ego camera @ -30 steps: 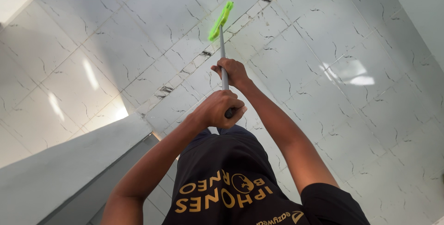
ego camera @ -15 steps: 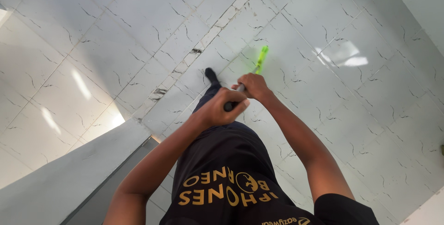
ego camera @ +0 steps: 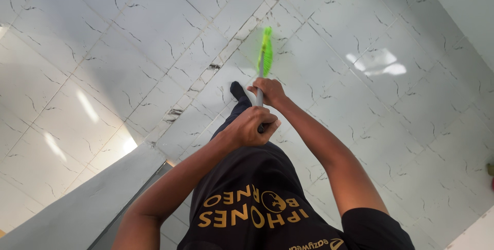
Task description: The person sweeps a tiled floor using a green broom. They move systematically across the room, sweeping near walls, a door, and around various items like a laundry basket and a cardboard box. The person navigates around obstacles and continues sweeping until the end of the clip.
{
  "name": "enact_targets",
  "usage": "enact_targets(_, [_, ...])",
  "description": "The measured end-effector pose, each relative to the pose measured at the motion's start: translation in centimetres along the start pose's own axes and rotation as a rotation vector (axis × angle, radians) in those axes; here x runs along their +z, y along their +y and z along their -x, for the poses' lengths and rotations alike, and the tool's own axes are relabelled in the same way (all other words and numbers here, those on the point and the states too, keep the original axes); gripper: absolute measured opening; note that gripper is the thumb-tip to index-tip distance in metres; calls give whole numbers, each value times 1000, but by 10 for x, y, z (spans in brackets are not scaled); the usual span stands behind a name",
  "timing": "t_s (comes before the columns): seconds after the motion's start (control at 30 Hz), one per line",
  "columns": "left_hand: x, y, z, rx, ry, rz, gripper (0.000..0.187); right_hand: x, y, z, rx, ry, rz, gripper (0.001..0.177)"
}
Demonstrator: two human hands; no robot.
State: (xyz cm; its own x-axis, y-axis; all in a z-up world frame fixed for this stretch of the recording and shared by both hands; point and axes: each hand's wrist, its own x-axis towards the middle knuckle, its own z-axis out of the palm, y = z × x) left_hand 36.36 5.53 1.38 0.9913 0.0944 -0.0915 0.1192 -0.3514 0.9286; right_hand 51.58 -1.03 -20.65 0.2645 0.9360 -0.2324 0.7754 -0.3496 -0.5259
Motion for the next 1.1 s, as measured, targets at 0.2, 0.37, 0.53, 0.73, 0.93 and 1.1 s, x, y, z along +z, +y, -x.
enact_targets(0.2, [-11, -4, -42, 120, 42, -81, 30, -35, -10, -52, 58, 95, -187, 37])
enact_targets(0.37, [-26, 4, -72, 176, 15, -122, 32, -75, -16, -73, -95, 162, -255, 29])
enact_targets(0.53, [-58, 33, -91, 321, 143, 46, 26, -139, -29, -72, -55, 59, -128, 35])
enact_targets(0.73, [-88, 36, -117, 211, 64, 179, 30, -174, -14, -60, 104, -165, -71, 41])
enact_targets(0.93, [-102, 13, -118, 64, -6, 282, 25, -125, 40, -58, 155, -314, 79, 38])
enact_targets(1.1, [-107, -9, -104, 121, 130, 187, 27, -87, 46, -77, 105, -234, 45, 44])
